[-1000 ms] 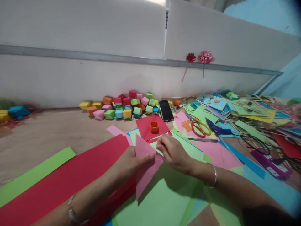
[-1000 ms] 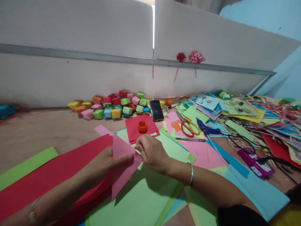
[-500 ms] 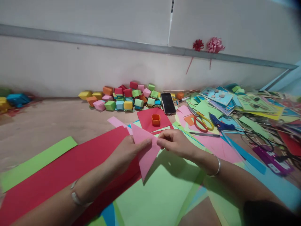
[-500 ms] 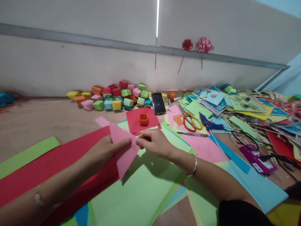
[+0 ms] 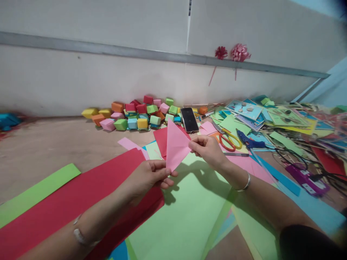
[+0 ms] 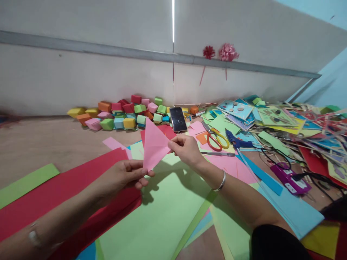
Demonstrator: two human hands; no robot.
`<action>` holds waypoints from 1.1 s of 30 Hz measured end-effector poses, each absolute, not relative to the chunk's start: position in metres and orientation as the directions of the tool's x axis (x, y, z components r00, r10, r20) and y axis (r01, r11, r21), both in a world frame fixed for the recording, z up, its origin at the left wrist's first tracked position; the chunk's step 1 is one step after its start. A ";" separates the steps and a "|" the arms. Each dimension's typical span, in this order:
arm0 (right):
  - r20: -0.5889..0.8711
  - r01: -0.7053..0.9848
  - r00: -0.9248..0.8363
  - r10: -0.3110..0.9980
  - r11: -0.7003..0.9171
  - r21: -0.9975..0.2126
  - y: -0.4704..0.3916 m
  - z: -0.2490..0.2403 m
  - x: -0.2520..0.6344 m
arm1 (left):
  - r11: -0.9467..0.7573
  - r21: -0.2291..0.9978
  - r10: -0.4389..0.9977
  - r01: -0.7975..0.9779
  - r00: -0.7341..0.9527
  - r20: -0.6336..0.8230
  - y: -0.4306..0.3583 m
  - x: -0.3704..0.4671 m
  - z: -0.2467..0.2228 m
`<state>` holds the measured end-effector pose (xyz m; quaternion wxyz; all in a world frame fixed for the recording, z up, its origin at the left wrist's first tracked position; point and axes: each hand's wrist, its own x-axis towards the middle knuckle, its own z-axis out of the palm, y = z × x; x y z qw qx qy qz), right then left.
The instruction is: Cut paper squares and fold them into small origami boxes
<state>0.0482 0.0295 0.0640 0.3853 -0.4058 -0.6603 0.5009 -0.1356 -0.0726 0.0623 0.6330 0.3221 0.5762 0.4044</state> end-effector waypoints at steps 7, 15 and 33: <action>0.097 0.121 -0.370 0.924 0.151 -0.981 0.034 0.065 0.050 | 0.491 0.864 0.871 -0.108 0.076 -0.485 -0.074 -0.136 0.060; 0.101 0.180 -0.446 0.890 0.199 -0.963 0.031 0.061 0.048 | 0.384 0.917 0.915 0.109 0.087 -0.393 -0.077 -0.137 0.058; -0.188 0.980 -0.159 0.969 0.178 0.086 0.116 0.079 0.145 | 0.238 0.893 0.814 -0.381 -0.423 -0.397 -0.066 -0.137 0.072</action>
